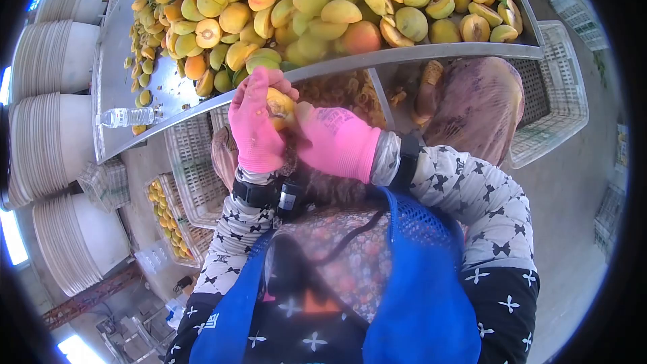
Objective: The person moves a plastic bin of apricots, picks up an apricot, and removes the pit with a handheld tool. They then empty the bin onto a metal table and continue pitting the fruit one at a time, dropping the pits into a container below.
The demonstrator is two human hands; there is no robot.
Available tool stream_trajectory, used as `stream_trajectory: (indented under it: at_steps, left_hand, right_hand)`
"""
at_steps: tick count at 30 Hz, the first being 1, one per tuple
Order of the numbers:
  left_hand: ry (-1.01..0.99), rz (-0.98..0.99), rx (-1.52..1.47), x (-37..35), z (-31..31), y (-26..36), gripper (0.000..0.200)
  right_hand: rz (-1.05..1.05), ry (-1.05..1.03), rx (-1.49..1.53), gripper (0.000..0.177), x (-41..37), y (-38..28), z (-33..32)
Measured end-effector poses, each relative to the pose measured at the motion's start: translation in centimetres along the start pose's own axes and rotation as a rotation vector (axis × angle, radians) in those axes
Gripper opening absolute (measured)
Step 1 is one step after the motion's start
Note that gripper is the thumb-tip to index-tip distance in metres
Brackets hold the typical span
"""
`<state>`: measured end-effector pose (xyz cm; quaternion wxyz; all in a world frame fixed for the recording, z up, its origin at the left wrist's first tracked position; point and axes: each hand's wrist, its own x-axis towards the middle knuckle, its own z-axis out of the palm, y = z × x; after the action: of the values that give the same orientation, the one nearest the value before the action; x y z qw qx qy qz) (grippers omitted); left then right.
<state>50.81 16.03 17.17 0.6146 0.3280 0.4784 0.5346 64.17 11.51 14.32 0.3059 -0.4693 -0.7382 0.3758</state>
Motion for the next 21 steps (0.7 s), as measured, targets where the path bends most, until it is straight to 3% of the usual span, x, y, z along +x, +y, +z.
stream_trajectory:
  at_steps: [3, 6, 8, 9, 11, 14, 15, 20, 21]
  left_hand:
    - [-0.027, 0.115, -0.003, -0.1, 0.1, -0.1, 0.032]
    - [-0.042, 0.154, -0.011, -0.1, -0.1, -0.3, 0.038]
    - [0.037, 0.181, 0.028, 0.0, 0.4, -0.7, 0.04]
    - [-0.024, 0.111, 0.069, 0.2, 0.2, -0.4, 0.04]
    - [-0.144, -0.028, 0.154, 0.8, -0.5, 0.6, 0.041]
    - [-0.222, -0.019, 0.049, 0.4, -0.7, 0.5, 0.042]
    - [-0.239, 0.027, 0.084, 0.6, -0.8, 0.3, 0.042]
    - [-0.18, 0.317, 0.476, 0.5, -0.9, -0.9, 0.041]
    - [-0.151, 0.309, 0.421, 0.6, -0.7, -1.3, 0.041]
  right_hand:
    - [0.079, -0.134, 0.279, 0.025, 0.0, -0.7, -1.2]
    - [0.319, -0.276, 0.424, 0.023, 0.7, -2.4, -3.0]
    - [0.118, -0.095, 0.278, 0.022, 0.7, -1.2, -1.5]
    - [0.018, -0.006, 0.205, 0.022, 0.6, -0.7, -1.0]
    - [0.123, -0.177, 0.253, 0.021, 0.3, -0.4, -1.7]
    - [0.397, -0.42, 0.56, 0.021, 0.7, -1.5, -3.5]
    - [0.505, -0.495, 0.697, 0.021, 0.9, -1.7, -3.8]
    - [0.519, -0.502, 0.721, 0.022, 0.6, -0.8, -3.7]
    - [0.512, -0.49, 0.71, 0.023, 0.6, -0.8, -3.6]
